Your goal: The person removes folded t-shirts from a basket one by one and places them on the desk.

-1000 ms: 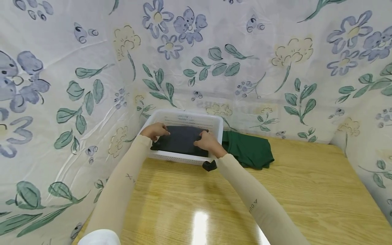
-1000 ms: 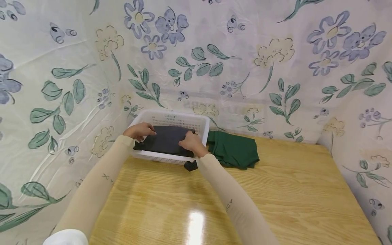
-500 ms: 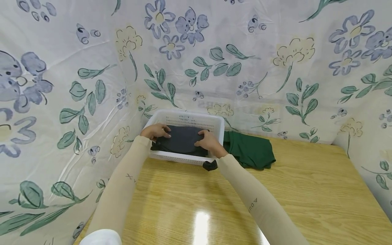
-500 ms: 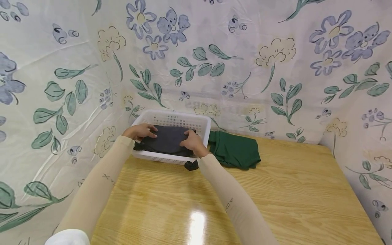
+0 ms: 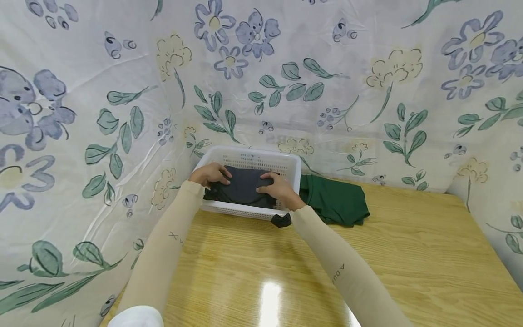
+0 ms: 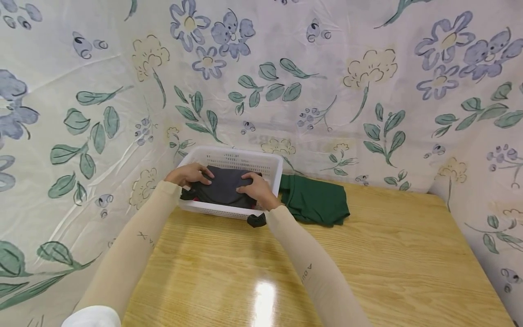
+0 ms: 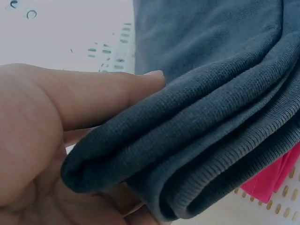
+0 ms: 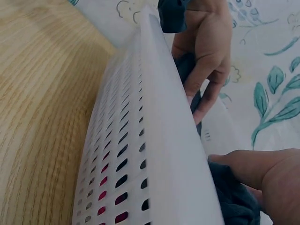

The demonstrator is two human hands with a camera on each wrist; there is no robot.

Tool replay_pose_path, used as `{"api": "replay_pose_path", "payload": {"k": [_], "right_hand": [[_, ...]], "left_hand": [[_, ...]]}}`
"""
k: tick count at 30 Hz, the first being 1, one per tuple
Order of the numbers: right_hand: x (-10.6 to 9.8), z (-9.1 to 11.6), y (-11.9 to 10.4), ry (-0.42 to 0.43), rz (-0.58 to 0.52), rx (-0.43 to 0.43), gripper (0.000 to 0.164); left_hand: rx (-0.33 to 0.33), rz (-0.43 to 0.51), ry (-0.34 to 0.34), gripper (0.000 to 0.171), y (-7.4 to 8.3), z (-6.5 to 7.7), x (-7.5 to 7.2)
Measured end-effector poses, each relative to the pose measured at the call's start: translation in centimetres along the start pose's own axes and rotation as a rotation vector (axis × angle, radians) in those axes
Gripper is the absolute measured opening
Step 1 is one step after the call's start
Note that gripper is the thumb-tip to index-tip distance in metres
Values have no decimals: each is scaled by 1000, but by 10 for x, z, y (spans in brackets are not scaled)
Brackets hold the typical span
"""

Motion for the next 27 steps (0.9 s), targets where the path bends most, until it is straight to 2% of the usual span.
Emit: {"api": "replay_pose_path", "payload": {"k": [5, 10, 17, 27], "right_hand": [[-5, -3, -3, 62, 5, -49, 49], [-12, -3, -8, 98, -4, -94, 48], [-25, 0, -12, 115, -35, -149, 48], [-43, 9, -11, 103, -58, -147, 47]], "left_hand": [[16, -9, 48, 35, 2, 3, -5], [56, 37, 77, 34, 8, 7, -10], [140, 20, 91, 33, 21, 9, -12], [176, 58, 85, 36, 32, 18, -11]]}}
Point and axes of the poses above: each hand's wrist, its own z-axis away from the middle knuckle, its own x-axis out of the palm, y = z × x, the point moved 9 cm from there along -z, towards the middle knuckle, and after that the axes turned 15 degrees about z, right-handed, at the moved point
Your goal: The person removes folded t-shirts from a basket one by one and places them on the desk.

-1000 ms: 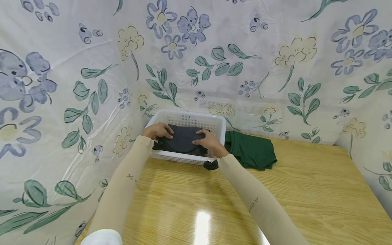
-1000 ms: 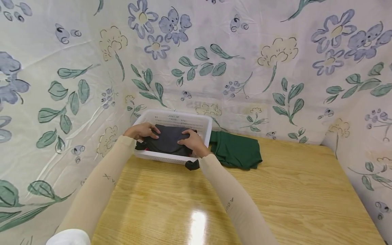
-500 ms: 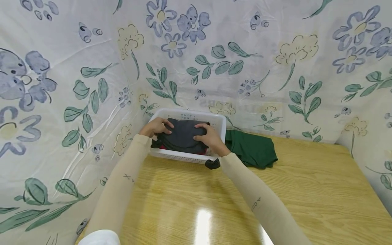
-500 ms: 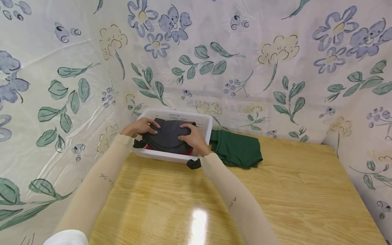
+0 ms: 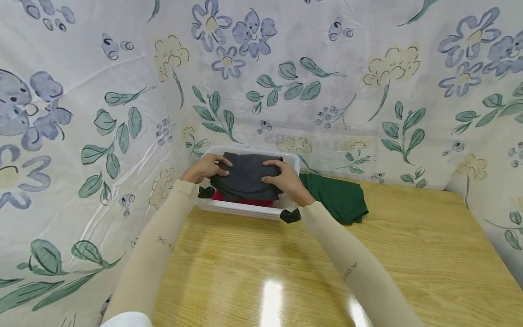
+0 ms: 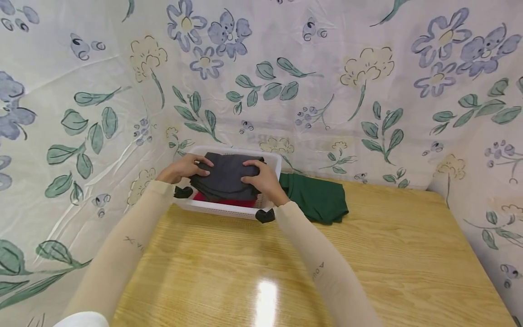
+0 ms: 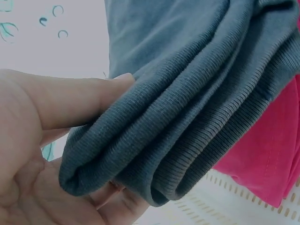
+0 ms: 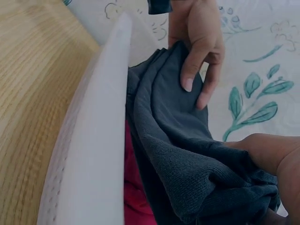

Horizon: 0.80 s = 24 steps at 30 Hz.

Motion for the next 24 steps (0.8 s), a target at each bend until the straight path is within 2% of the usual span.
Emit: {"api": "replay_pose_path", "payload": {"k": [6, 12, 18, 24], "right_hand": [[-10, 6, 0, -23, -10, -8, 47], [-22, 10, -3, -8, 6, -7, 46], [-30, 14, 1, -22, -20, 33, 47], [-40, 19, 3, -28, -23, 14, 48]], "left_hand": [[12, 22, -14, 38, 5, 5, 2], [28, 22, -23, 37, 14, 7, 5], [48, 21, -45, 36, 22, 11, 11], [82, 18, -61, 36, 31, 12, 18]]}}
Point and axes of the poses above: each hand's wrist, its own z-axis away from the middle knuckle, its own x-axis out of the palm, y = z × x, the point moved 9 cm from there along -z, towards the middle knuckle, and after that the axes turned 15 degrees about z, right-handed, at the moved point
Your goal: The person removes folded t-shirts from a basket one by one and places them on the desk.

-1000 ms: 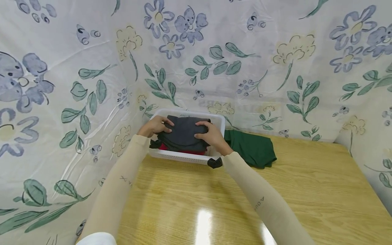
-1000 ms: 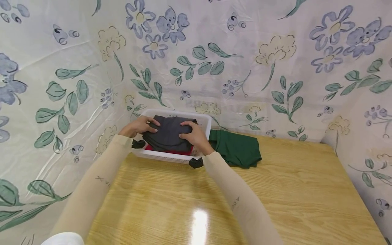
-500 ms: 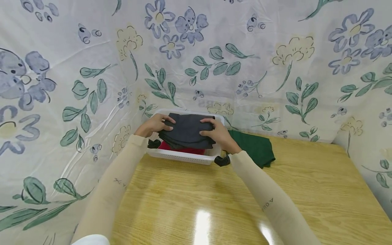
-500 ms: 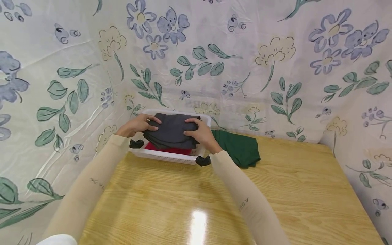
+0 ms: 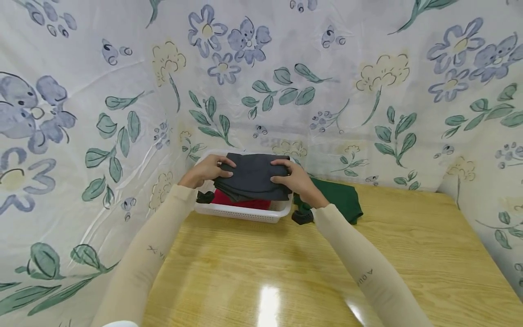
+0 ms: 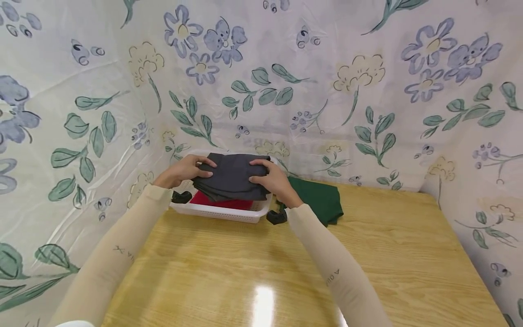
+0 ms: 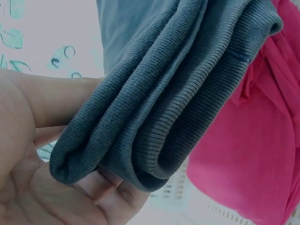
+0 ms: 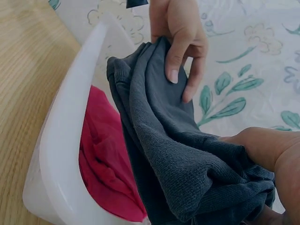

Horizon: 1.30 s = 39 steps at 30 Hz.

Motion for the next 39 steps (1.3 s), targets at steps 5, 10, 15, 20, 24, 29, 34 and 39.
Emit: {"api": "replay_pose_path", "payload": {"k": [5, 10, 15, 20, 24, 29, 34, 39], "right_hand": [[-9, 7, 2, -7, -15, -1, 49], [-16, 12, 5, -24, -33, 15, 50], [-26, 16, 8, -18, -26, 16, 51], [-35, 20, 11, -11, -45, 5, 50], [-42, 23, 15, -6, -42, 8, 50], [-50, 30, 18, 7, -30, 3, 49], [-59, 36, 23, 8, -60, -9, 51], [-67, 42, 27, 17, -54, -1, 51]], "left_hand": [[25, 9, -9, 36, 7, 0, 7], [33, 4, -11, 36, 12, -1, 14], [43, 12, -15, 37, 18, -2, 22], [59, 11, -13, 36, 25, -3, 28], [69, 14, -9, 36, 29, -5, 33], [76, 48, -7, 37, 33, -5, 42], [79, 68, -17, 38, 39, -5, 51], [88, 81, -16, 37, 45, -6, 59]]}}
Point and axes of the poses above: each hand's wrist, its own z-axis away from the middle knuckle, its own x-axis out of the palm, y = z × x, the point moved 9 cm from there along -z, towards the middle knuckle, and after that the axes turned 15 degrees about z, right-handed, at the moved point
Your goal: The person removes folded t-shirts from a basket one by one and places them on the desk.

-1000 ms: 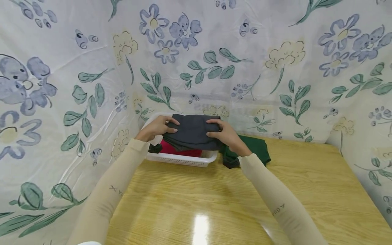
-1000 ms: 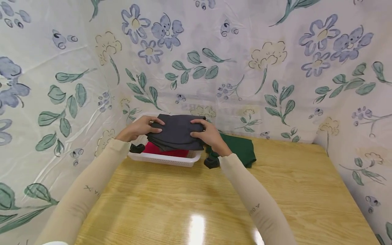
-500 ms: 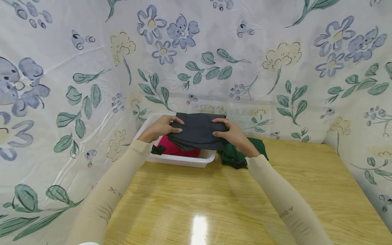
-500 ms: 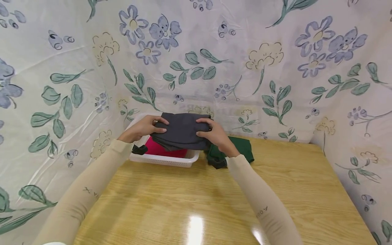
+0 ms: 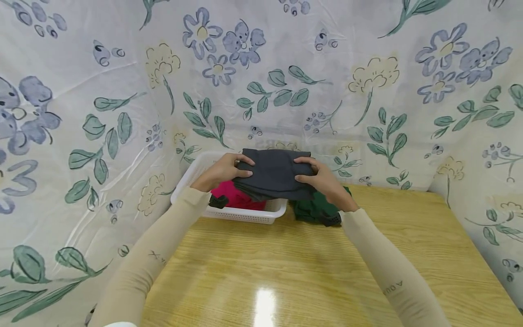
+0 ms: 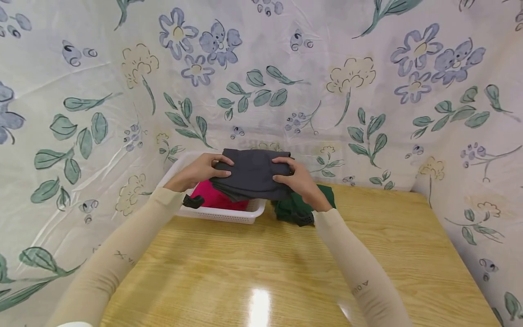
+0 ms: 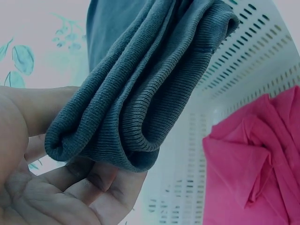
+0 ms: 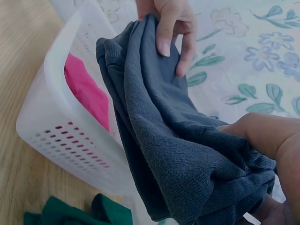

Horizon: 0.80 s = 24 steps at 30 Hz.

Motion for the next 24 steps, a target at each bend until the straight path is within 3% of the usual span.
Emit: {"api": "replay_pose_path", "payload": {"k": [13, 24], "right_hand": [[-26, 13, 16, 32, -18, -12, 53], [-46, 24, 31, 81, 4, -3, 54]], "left_hand": [[0, 75, -59, 37, 10, -8, 28], [21, 77, -81, 36, 16, -18, 52]]}}
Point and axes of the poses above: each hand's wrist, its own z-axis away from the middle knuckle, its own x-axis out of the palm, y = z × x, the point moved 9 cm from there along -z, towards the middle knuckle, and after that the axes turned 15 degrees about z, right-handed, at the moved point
